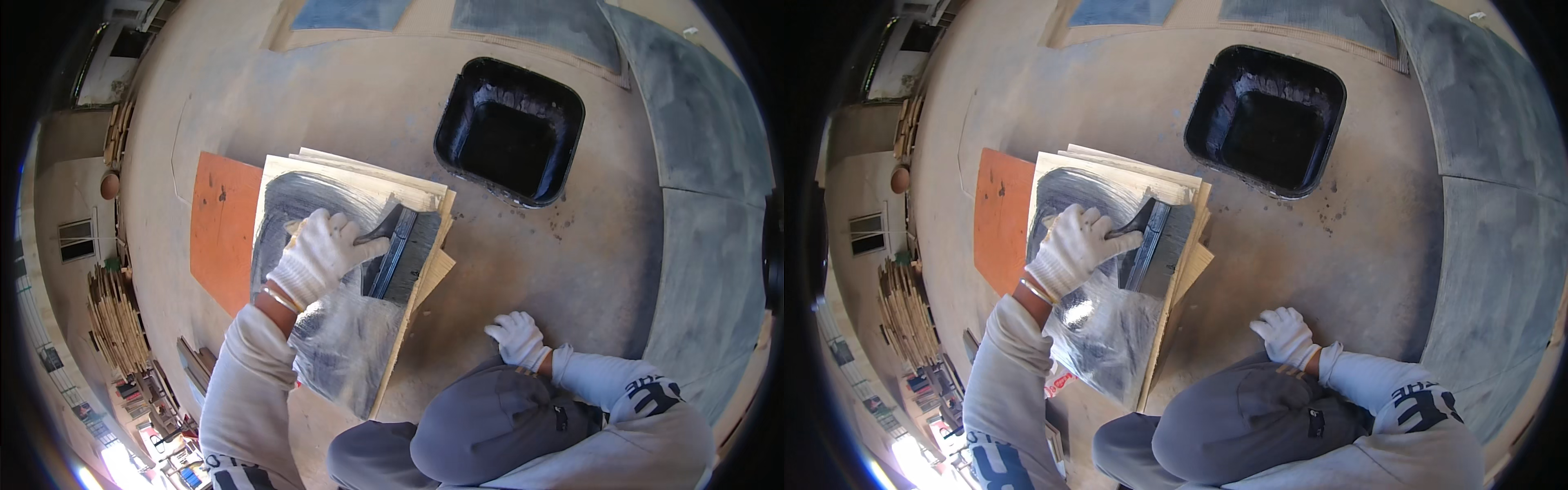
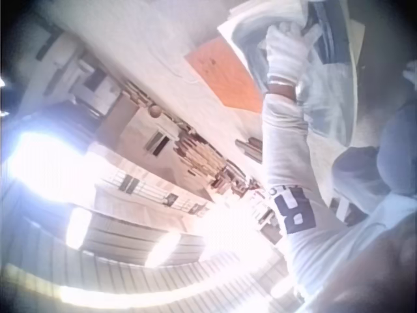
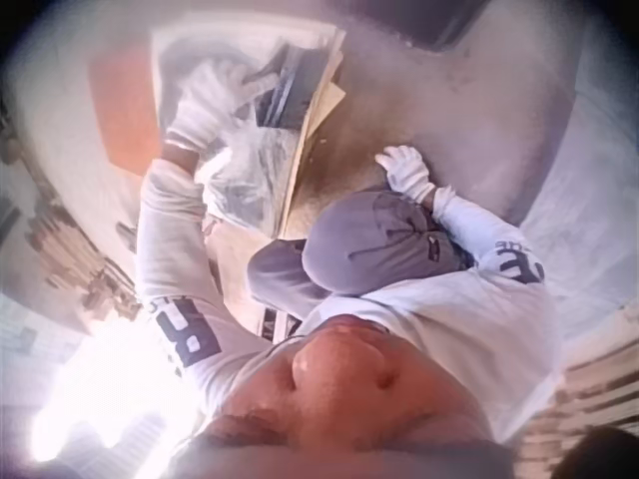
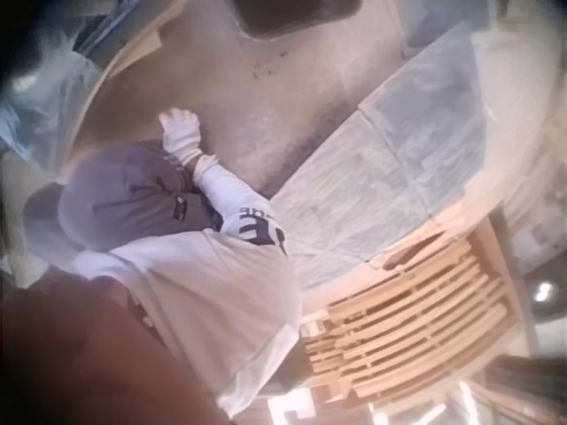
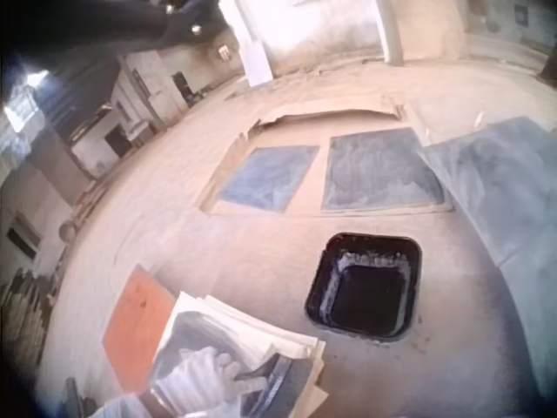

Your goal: The person applies dark paint to rectangular wooden panels using a brush. They repeatedly dip the brush into a paint container, spread the paint evenly across the surface, and then stack the painted panels on a nearby pile.

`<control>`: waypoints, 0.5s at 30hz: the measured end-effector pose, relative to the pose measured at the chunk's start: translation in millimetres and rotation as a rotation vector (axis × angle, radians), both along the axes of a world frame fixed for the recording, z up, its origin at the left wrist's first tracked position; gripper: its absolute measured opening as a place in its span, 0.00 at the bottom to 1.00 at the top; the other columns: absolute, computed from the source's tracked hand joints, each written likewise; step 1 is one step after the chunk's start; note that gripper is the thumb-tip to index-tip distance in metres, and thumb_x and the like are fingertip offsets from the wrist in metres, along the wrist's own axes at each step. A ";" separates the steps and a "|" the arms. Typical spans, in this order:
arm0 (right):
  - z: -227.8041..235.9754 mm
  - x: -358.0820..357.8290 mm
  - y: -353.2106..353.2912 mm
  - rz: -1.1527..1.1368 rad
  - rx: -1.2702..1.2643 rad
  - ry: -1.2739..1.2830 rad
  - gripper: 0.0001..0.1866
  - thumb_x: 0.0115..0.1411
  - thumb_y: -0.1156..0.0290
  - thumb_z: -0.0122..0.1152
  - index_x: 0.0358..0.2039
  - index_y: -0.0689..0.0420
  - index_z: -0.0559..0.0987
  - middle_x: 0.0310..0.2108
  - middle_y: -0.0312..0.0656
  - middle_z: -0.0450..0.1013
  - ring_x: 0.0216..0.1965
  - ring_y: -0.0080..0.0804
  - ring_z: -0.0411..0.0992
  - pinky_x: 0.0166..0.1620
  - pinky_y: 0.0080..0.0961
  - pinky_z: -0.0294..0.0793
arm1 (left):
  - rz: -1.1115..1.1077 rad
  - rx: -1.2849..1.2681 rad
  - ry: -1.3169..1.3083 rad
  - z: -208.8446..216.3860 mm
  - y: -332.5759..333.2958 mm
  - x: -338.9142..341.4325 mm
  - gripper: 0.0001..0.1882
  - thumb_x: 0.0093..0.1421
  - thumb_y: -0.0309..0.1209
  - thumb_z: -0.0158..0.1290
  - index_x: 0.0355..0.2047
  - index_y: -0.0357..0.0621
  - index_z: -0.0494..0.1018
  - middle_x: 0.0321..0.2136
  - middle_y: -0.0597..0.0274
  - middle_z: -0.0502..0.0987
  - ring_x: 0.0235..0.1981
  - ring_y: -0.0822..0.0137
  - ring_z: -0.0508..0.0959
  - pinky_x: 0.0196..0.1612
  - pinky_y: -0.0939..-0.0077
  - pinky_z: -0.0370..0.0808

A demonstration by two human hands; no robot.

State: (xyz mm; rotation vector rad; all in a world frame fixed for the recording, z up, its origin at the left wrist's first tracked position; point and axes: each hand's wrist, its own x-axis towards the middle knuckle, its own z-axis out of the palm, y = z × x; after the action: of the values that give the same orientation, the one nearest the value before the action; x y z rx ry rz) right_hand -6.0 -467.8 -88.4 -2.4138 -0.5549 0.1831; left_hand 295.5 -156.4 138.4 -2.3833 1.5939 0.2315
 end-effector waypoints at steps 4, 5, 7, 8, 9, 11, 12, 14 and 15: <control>0.9 -0.2 5.0 0.033 -0.009 0.004 0.17 0.56 0.69 0.62 0.47 0.44 0.85 0.44 0.37 0.77 0.42 0.41 0.75 0.47 0.43 0.73 | 0.147 0.067 -0.141 -0.1 -9.0 20.9 0.25 0.61 0.29 0.59 0.57 0.74 0.83 0.31 0.70 0.77 0.32 0.66 0.78 0.37 0.65 0.75; -1.4 0.1 6.7 0.022 -0.001 -0.008 0.17 0.56 0.69 0.62 0.47 0.44 0.85 0.43 0.37 0.77 0.42 0.42 0.75 0.47 0.43 0.73 | 0.181 0.116 -0.087 5.0 -9.6 29.2 0.28 0.61 0.28 0.58 0.59 0.73 0.81 0.33 0.67 0.79 0.35 0.63 0.81 0.39 0.63 0.78; -4.4 -0.8 6.4 -0.003 0.016 -0.036 0.17 0.55 0.70 0.62 0.46 0.44 0.85 0.43 0.37 0.77 0.42 0.42 0.75 0.47 0.43 0.73 | 0.248 0.078 -0.088 -3.3 11.3 29.7 0.30 0.61 0.27 0.58 0.62 0.72 0.80 0.34 0.65 0.79 0.37 0.60 0.82 0.40 0.62 0.79; -3.7 -0.8 5.6 -0.004 0.013 -0.038 0.17 0.55 0.70 0.61 0.46 0.44 0.85 0.43 0.38 0.77 0.42 0.42 0.75 0.46 0.43 0.73 | 0.278 0.066 -0.085 -4.9 21.5 28.8 0.31 0.61 0.26 0.58 0.63 0.71 0.79 0.35 0.63 0.79 0.38 0.58 0.82 0.41 0.61 0.79; -2.6 0.0 3.7 -0.019 0.007 -0.041 0.17 0.54 0.70 0.61 0.45 0.45 0.85 0.43 0.38 0.77 0.42 0.42 0.75 0.46 0.44 0.73 | 0.436 0.172 -0.026 5.0 21.8 27.2 0.33 0.61 0.25 0.58 0.66 0.70 0.75 0.39 0.60 0.81 0.43 0.54 0.84 0.44 0.58 0.80; -0.1 3.0 6.2 -0.042 0.020 -0.063 0.16 0.53 0.70 0.61 0.43 0.46 0.84 0.42 0.37 0.77 0.41 0.42 0.74 0.45 0.43 0.73 | 0.896 0.256 0.050 1.0 49.4 20.5 0.29 0.67 0.29 0.56 0.68 0.66 0.71 0.47 0.54 0.83 0.50 0.49 0.84 0.51 0.53 0.81; 0.9 3.3 7.1 -0.042 0.028 -0.061 0.15 0.54 0.70 0.61 0.43 0.46 0.84 0.41 0.37 0.77 0.41 0.42 0.74 0.45 0.43 0.73 | 1.096 0.269 0.062 -4.5 63.2 19.4 0.26 0.70 0.32 0.55 0.67 0.65 0.70 0.51 0.51 0.83 0.53 0.48 0.84 0.54 0.51 0.81; 2.8 5.0 10.8 -0.032 0.051 -0.056 0.15 0.54 0.69 0.60 0.42 0.46 0.85 0.40 0.37 0.76 0.41 0.42 0.74 0.45 0.43 0.73 | 1.266 0.262 0.028 -13.9 88.3 25.2 0.26 0.70 0.31 0.53 0.68 0.62 0.69 0.50 0.49 0.83 0.52 0.45 0.85 0.53 0.49 0.81; 2.8 5.3 11.3 -0.017 0.052 -0.059 0.14 0.55 0.69 0.60 0.42 0.46 0.85 0.40 0.37 0.76 0.40 0.42 0.74 0.45 0.43 0.73 | 1.353 0.252 0.012 -12.8 93.1 26.7 0.26 0.70 0.30 0.52 0.68 0.61 0.68 0.49 0.48 0.83 0.52 0.44 0.85 0.52 0.47 0.81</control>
State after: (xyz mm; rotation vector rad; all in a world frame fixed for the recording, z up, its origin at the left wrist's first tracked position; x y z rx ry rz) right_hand -0.6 -456.5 -85.5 -2.3789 -0.5583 0.0891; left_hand 322.2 -63.2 125.6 -2.7701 -0.2799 0.6128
